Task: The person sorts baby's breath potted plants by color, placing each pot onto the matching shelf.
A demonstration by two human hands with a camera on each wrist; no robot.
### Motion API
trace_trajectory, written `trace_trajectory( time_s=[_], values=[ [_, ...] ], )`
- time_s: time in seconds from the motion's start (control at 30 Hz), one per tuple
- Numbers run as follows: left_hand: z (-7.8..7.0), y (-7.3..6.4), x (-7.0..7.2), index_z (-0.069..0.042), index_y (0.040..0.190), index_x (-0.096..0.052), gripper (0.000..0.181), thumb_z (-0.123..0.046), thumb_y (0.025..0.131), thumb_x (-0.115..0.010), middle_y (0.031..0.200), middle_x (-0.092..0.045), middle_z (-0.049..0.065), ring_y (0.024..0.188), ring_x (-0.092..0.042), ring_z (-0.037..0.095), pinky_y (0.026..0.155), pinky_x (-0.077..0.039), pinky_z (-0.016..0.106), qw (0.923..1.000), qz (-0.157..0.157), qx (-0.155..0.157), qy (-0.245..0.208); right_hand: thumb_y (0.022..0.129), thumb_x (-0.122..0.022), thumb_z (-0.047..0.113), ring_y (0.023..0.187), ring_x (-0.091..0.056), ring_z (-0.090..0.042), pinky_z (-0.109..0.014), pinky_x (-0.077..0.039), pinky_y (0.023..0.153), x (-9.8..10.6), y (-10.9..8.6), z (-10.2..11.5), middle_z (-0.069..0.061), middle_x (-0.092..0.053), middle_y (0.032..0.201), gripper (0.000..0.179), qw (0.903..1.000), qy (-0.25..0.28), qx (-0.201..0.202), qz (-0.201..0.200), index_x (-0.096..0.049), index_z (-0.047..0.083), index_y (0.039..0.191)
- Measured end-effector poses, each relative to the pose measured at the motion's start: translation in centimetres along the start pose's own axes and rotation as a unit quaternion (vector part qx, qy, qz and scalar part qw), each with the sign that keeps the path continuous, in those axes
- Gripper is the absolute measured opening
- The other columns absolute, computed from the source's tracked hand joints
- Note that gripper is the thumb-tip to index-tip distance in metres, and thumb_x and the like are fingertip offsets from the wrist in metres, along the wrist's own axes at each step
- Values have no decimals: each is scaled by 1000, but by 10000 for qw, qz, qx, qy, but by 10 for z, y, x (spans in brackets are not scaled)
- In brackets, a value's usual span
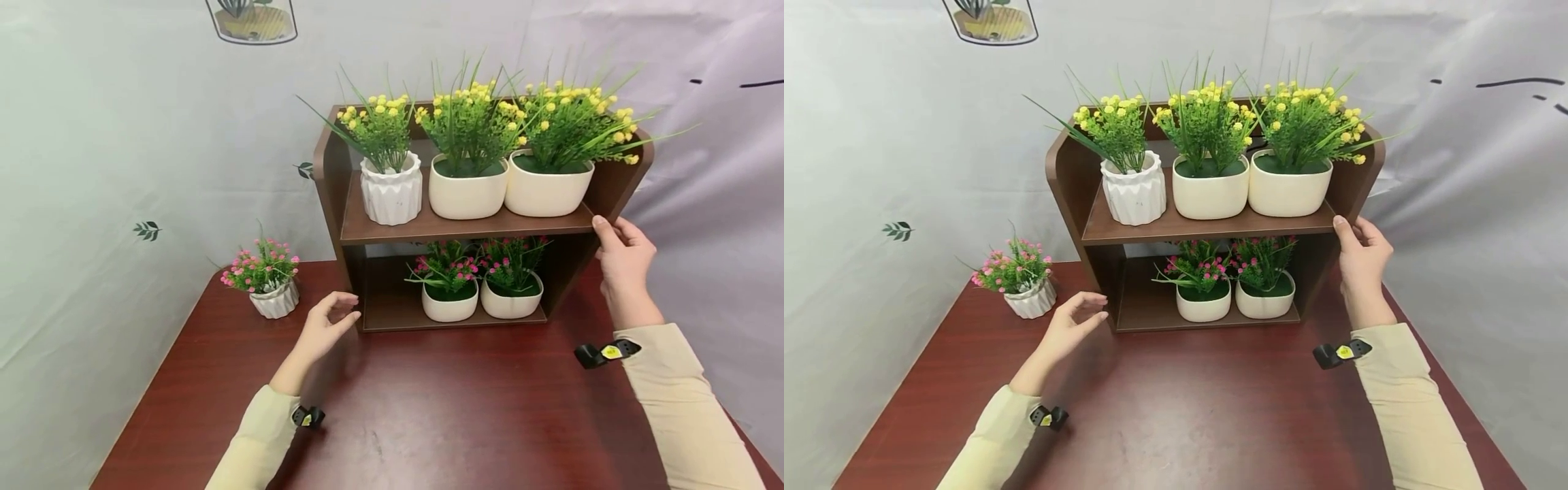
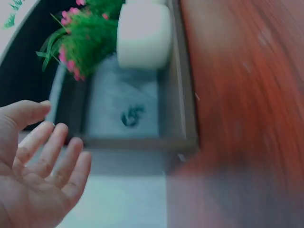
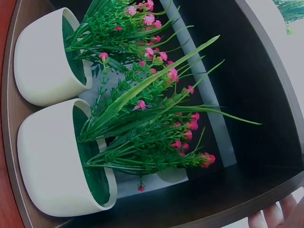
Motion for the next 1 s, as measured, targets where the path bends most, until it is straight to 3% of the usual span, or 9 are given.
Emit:
trace_trajectory(
  time_s=[0.1,0.23,0.37,0.47,0.57,0.7,0.8,0.9,1.0],
  values=[
    [9,-3,11,12,105,-60,23,7,83,-66,100,-65,26,93,-61,42,78,-53,24,9992,-292,-223,131,79,-76,10,48,-48,-4,-14,-39,43,2,1,2,10,-66,67,9,9998,-114,-163,66,-73,19,81],
    [23,-8,27,13,100,-62,22,12,79,-67,94,-66,26,86,-63,36,71,-51,15,9934,-1017,-383,359,79,-75,11,48,-49,-4,-15,-40,43,3,1,2,10,-67,67,9,9995,-179,-216,121,-73,19,81],
    [44,-12,43,14,100,-62,22,13,78,-66,91,-65,30,78,-63,11,69,-48,10,9833,-1780,-134,356,79,-74,9,44,-47,-4,-15,-39,42,4,1,2,10,-66,64,10,9998,-154,-129,58,-73,19,80],
    [65,-13,56,12,101,-62,22,9,80,-67,91,-66,29,76,-56,-7,67,-46,7,9713,-2333,142,445,79,-74,9,43,-47,-4,-15,-39,41,4,0,3,10,-66,64,11,9997,-213,-133,68,-73,19,80],
    [84,-12,71,10,99,-62,20,4,81,-68,89,-66,26,72,-52,-12,65,-43,4,9566,-2794,329,767,80,-74,10,44,-48,-3,-14,-40,41,2,1,6,11,-66,64,10,9995,-219,-199,147,-72,20,80],
    [98,-10,92,6,93,-61,17,-3,80,-69,85,-67,21,68,-54,1,63,-40,8,9320,-3253,544,1499,80,-74,10,49,-54,-2,-14,-45,44,-1,1,10,12,-68,67,9,9987,-126,-369,331,-72,19,80],
    [106,-11,105,4,89,-58,21,-10,80,-71,86,-65,20,73,-57,18,69,-42,22,9145,-3406,879,2000,80,-74,10,52,-56,-2,-15,-47,46,-2,0,10,12,-68,68,10,9981,-102,-443,420,-72,20,80],
    [111,-12,113,4,95,-52,33,-18,81,-73,94,-58,21,86,-54,32,78,-41,40,9108,-3228,1369,2178,80,-74,10,52,-57,-2,-15,-47,47,-2,0,10,11,-69,68,10,9981,-60,-430,427,-72,19,80],
    [116,-10,119,4,110,-45,53,-25,78,-76,104,-49,22,99,-47,39,84,-37,49,9164,-2894,1783,2114,80,-75,8,51,-58,-3,-15,-47,46,0,0,11,11,-69,68,10,9981,65,-414,453,-73,18,79]
  ],
)
Point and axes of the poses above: each hand's wrist, its own y-axis towards the middle knuckle, its own x-axis out of the back of the hand, z = x × y, the point moved 2 cm from there along y, towards the middle knuckle
